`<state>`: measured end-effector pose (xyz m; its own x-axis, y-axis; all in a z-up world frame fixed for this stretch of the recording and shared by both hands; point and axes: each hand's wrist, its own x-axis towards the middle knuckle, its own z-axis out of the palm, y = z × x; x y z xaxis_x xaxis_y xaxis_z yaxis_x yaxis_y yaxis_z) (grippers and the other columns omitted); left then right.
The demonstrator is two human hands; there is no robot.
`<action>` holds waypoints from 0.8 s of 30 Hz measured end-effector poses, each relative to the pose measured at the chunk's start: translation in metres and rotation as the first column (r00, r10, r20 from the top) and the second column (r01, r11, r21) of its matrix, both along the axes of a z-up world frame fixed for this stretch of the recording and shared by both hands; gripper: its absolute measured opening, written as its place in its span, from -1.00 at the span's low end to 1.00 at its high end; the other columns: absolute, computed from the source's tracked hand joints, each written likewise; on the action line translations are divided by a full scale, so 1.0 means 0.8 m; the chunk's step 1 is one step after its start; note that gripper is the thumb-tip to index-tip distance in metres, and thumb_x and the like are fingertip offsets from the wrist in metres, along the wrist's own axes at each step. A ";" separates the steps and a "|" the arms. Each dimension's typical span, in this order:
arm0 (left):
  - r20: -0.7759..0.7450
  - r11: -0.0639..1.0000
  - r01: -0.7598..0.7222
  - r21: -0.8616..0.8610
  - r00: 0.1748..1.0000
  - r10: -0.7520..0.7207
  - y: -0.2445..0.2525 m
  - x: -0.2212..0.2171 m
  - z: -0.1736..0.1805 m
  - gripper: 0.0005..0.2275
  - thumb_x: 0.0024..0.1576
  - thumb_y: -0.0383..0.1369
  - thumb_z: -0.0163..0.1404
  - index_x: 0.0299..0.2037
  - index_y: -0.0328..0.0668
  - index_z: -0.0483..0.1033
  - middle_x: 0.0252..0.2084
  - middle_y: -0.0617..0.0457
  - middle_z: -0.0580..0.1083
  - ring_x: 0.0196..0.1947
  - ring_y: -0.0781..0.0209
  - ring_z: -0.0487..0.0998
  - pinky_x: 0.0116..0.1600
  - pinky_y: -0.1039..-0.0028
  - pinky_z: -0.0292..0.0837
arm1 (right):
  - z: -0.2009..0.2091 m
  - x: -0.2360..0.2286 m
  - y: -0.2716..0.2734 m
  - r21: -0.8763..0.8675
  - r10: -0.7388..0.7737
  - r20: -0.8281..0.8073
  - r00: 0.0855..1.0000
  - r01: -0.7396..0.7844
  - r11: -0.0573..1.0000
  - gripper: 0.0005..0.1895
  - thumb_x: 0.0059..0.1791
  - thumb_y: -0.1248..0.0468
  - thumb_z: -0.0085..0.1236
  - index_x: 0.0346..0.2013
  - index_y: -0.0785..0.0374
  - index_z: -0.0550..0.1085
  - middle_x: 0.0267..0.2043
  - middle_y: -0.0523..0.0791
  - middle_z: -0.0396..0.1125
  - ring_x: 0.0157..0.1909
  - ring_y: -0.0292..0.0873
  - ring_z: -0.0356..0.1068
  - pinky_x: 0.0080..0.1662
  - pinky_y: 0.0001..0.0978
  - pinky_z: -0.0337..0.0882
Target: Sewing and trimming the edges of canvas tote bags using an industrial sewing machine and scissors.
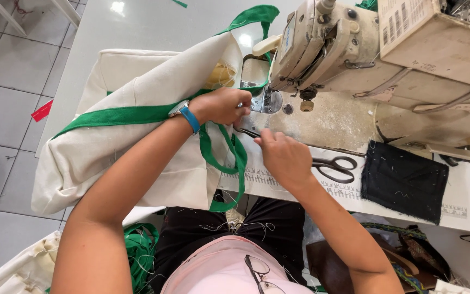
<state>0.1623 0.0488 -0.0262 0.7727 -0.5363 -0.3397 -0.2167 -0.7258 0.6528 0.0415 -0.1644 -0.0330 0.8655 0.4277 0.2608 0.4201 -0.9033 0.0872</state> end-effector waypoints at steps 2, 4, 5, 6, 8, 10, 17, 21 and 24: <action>-0.012 0.999 -0.044 -0.020 0.999 0.044 0.000 -0.007 0.009 -0.87 0.27 -0.19 -0.11 -0.25 0.08 0.43 -0.57 0.27 0.58 -0.36 0.21 0.66 -0.05 0.31 0.51 | 0.012 -0.006 -0.021 -0.011 -0.012 -0.008 1.000 0.012 1.000 -0.69 0.18 -0.04 -0.16 -0.30 0.01 0.40 -0.54 -0.19 0.27 -0.50 -0.06 0.49 -0.45 -0.19 0.46; 0.009 0.993 -0.114 0.011 0.993 0.114 -0.001 -0.019 0.020 -0.74 0.29 -0.08 -0.13 -0.01 0.02 0.46 -0.16 -0.20 0.60 -0.03 -0.19 0.61 -0.01 0.09 0.50 | 0.030 -0.016 -0.048 -0.042 -0.142 -0.105 0.984 0.138 0.989 -0.68 0.20 -0.05 -0.16 -0.25 0.00 0.43 -0.53 -0.18 0.30 -0.48 -0.03 0.49 -0.41 -0.15 0.48; 0.010 0.993 -0.121 0.013 0.993 0.121 0.005 -0.044 0.029 -0.74 0.29 -0.08 -0.13 -0.01 0.02 0.46 -0.16 -0.20 0.60 -0.03 -0.19 0.61 -0.01 0.09 0.50 | 0.035 -0.018 -0.073 -0.041 -0.136 -0.105 0.985 0.132 0.990 -0.68 0.20 -0.05 -0.16 -0.25 0.00 0.43 -0.53 -0.18 0.30 -0.48 -0.03 0.49 -0.41 -0.15 0.48; 0.259 0.996 -0.074 -0.045 0.962 0.083 0.009 -0.069 0.039 -0.76 0.26 -0.17 -0.07 0.00 -0.09 0.46 -0.15 -0.21 0.54 -0.12 -0.24 0.61 -0.09 0.09 0.53 | 0.040 -0.021 -0.100 -0.066 -0.250 -0.135 0.959 0.243 0.968 -0.68 0.22 -0.07 -0.18 -0.16 -0.03 0.46 -0.49 -0.16 0.35 -0.44 0.00 0.51 -0.37 -0.11 0.49; 0.490 0.996 -0.013 -0.089 0.870 0.055 0.017 -0.121 0.054 -0.76 0.23 -0.26 -0.01 0.00 -0.21 0.47 -0.13 -0.22 0.48 -0.20 -0.29 0.60 -0.16 0.09 0.56 | 0.056 -0.020 -0.150 -0.094 -0.362 -0.165 0.917 0.351 0.932 -0.67 0.25 -0.09 -0.20 -0.08 -0.06 0.49 -0.45 -0.13 0.40 -0.40 0.03 0.53 -0.32 -0.08 0.51; 0.579 0.999 0.028 -0.034 0.815 -0.003 0.028 -0.179 0.065 -0.76 0.34 -0.23 -0.08 -0.29 -0.21 0.35 -0.27 -0.04 0.35 -0.37 0.00 0.43 -0.44 0.22 0.40 | 0.077 -0.013 -0.198 -0.255 -0.566 -0.250 0.786 0.510 0.822 -0.68 0.29 0.00 -0.23 0.16 -0.06 0.47 -0.26 -0.13 0.45 -0.36 -0.08 0.48 -0.44 -0.27 0.48; 0.740 0.986 -0.077 -0.151 0.652 0.164 0.069 -0.260 0.058 -0.92 0.23 -0.53 -0.01 -0.12 -0.23 0.44 -0.11 -0.07 0.44 -0.24 -0.08 0.41 -0.10 0.26 0.43 | -0.041 -0.025 -0.364 0.095 -0.227 0.145 0.963 0.215 0.972 -0.70 0.27 0.27 0.22 0.30 0.01 0.64 -0.12 0.05 0.20 -0.10 0.22 0.25 -0.06 0.08 0.28; 0.715 0.993 -0.068 -0.100 0.689 0.120 0.056 -0.278 0.047 -0.88 0.12 -0.66 -0.06 -0.29 -0.25 0.48 -0.26 -0.07 0.41 -0.31 -0.06 0.40 -0.29 0.27 0.42 | -0.020 -0.045 -0.292 0.152 -0.196 0.201 0.960 0.167 0.974 -0.73 0.27 0.18 0.15 0.20 0.16 0.64 0.01 0.05 0.20 0.01 0.12 0.17 0.08 0.01 0.22; 0.727 0.994 -0.086 0.071 0.687 0.008 0.038 -0.279 0.022 -0.73 -0.02 -0.61 0.06 -0.11 -0.16 0.50 -0.13 -0.07 0.41 -0.15 -0.08 0.43 -0.16 0.20 0.47 | -0.006 -0.058 -0.209 0.276 -0.039 0.142 0.989 -0.001 0.961 -0.79 0.20 0.23 0.10 0.07 0.20 0.59 -0.07 -0.01 0.28 0.01 0.02 0.21 0.07 -0.09 0.18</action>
